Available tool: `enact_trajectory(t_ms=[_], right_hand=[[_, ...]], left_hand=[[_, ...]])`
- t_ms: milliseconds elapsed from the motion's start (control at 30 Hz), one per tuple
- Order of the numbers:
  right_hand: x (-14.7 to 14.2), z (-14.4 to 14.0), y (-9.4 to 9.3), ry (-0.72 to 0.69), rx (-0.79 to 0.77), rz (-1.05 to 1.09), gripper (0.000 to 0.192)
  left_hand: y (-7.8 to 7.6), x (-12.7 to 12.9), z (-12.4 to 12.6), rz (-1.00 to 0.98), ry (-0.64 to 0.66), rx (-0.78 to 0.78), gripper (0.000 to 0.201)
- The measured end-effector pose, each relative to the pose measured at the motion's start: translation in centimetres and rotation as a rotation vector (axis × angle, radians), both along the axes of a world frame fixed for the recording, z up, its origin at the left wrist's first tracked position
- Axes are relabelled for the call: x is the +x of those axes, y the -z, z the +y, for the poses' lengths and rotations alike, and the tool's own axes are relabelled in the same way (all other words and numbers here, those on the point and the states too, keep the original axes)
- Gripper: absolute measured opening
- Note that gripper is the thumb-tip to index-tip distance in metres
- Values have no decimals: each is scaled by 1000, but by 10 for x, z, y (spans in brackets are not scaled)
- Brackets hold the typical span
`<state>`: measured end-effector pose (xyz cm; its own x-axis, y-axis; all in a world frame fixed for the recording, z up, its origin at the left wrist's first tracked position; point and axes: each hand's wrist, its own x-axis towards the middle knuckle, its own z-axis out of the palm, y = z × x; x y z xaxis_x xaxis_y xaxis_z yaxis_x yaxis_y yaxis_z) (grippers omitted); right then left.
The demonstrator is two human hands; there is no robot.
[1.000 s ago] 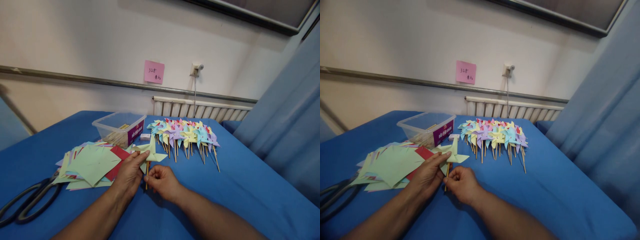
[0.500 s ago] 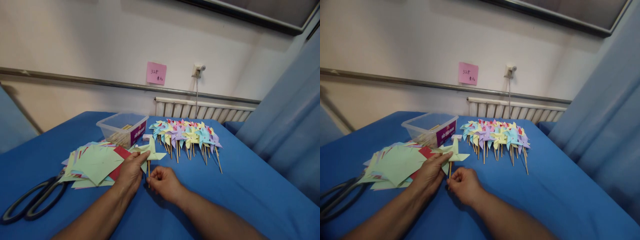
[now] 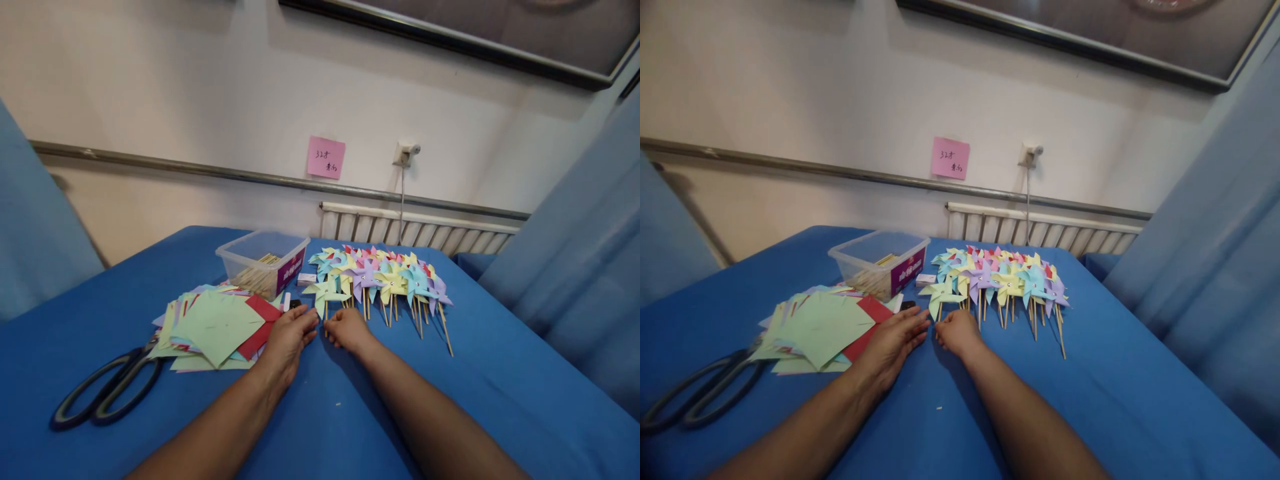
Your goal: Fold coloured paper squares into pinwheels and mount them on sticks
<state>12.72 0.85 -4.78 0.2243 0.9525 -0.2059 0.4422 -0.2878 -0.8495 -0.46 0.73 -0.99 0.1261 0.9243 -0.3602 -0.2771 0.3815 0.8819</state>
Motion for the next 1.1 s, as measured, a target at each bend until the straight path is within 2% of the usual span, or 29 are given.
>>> enact_trajectory(t_ms=[367,600,1100], right_hand=[[3,16,-7,-49,-18,-301,26],[0,5,-10,-16,47,-421,17],[2,4,-11,23,76,-440,15]], left_hand=[[2,1,-6,16,73,5,31],[5,2,-9,58,120,52,24],[5,4,-11,78,173,105,17]])
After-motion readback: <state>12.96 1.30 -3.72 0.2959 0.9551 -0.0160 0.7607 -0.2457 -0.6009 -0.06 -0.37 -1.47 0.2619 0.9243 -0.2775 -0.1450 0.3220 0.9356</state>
